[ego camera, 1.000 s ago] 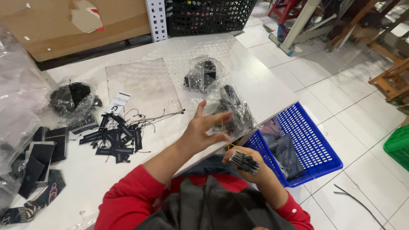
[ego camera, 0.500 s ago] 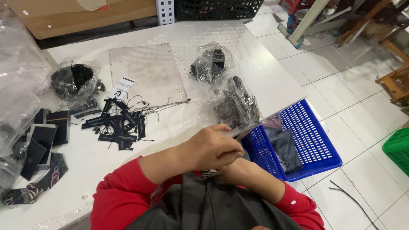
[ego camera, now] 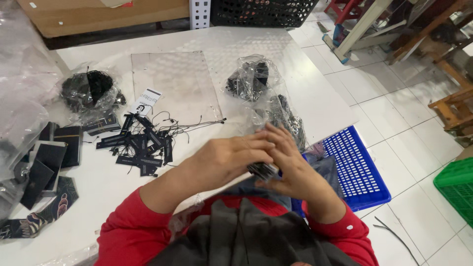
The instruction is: The person sorts small black tags with attached strings on a white table, picking them up, separating tangled strings, and stacking them. The person also places some tags into a blue basket and handles bubble-wrapped packages on the table.
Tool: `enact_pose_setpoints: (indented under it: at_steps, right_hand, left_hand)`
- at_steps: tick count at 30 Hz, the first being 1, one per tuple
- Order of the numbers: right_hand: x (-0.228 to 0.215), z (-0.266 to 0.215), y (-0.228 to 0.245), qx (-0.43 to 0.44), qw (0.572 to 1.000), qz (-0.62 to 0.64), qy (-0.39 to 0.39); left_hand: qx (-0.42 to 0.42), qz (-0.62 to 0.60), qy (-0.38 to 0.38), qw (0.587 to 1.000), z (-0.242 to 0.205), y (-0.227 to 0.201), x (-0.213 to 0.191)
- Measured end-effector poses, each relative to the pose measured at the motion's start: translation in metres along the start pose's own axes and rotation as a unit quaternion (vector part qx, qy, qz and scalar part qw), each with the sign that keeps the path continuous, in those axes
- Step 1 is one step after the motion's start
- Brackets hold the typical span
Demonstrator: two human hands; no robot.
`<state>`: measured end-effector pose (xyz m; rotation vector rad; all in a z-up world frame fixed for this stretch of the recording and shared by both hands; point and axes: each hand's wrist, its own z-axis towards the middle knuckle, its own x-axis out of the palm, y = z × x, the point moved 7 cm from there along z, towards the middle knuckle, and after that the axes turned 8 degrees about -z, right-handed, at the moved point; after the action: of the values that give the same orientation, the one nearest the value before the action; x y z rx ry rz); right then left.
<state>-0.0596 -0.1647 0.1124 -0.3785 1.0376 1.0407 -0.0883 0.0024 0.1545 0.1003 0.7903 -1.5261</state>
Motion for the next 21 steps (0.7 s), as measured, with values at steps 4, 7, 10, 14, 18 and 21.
enact_pose_setpoints:
  at_steps: [4, 7, 10, 14, 18, 21]
  right_hand:
    - [-0.029, 0.021, -0.044, 0.078, 0.992, 0.047, -0.086]
    - [-0.015, 0.057, -0.100, 0.147, 0.979, -0.082, -0.118]
    - [0.029, 0.095, -0.146, 0.097, 0.924, -0.369, -0.015]
    - [0.055, 0.100, -0.193, 0.124, 0.908, -0.399, 0.036]
    - [0.050, 0.086, -0.196, 0.123, 0.922, -0.365, 0.020]
    - [0.033, 0.075, -0.187, 0.118, 0.943, -0.310, -0.016]
  left_hand:
    - [-0.104, -0.080, -0.153, 0.980, -0.023, 0.028, -0.050]
    - [-0.083, -0.097, -0.291, 0.948, -0.038, 0.041, -0.074]
    - [-0.097, -0.141, -0.356, 0.919, -0.045, 0.062, -0.080]
    - [-0.119, -0.125, -0.376, 0.910, -0.048, 0.088, -0.081]
    - [-0.138, -0.133, -0.387, 0.902, -0.049, 0.118, -0.072]
    - [-0.144, -0.170, -0.368, 0.903, -0.044, 0.143, -0.052]
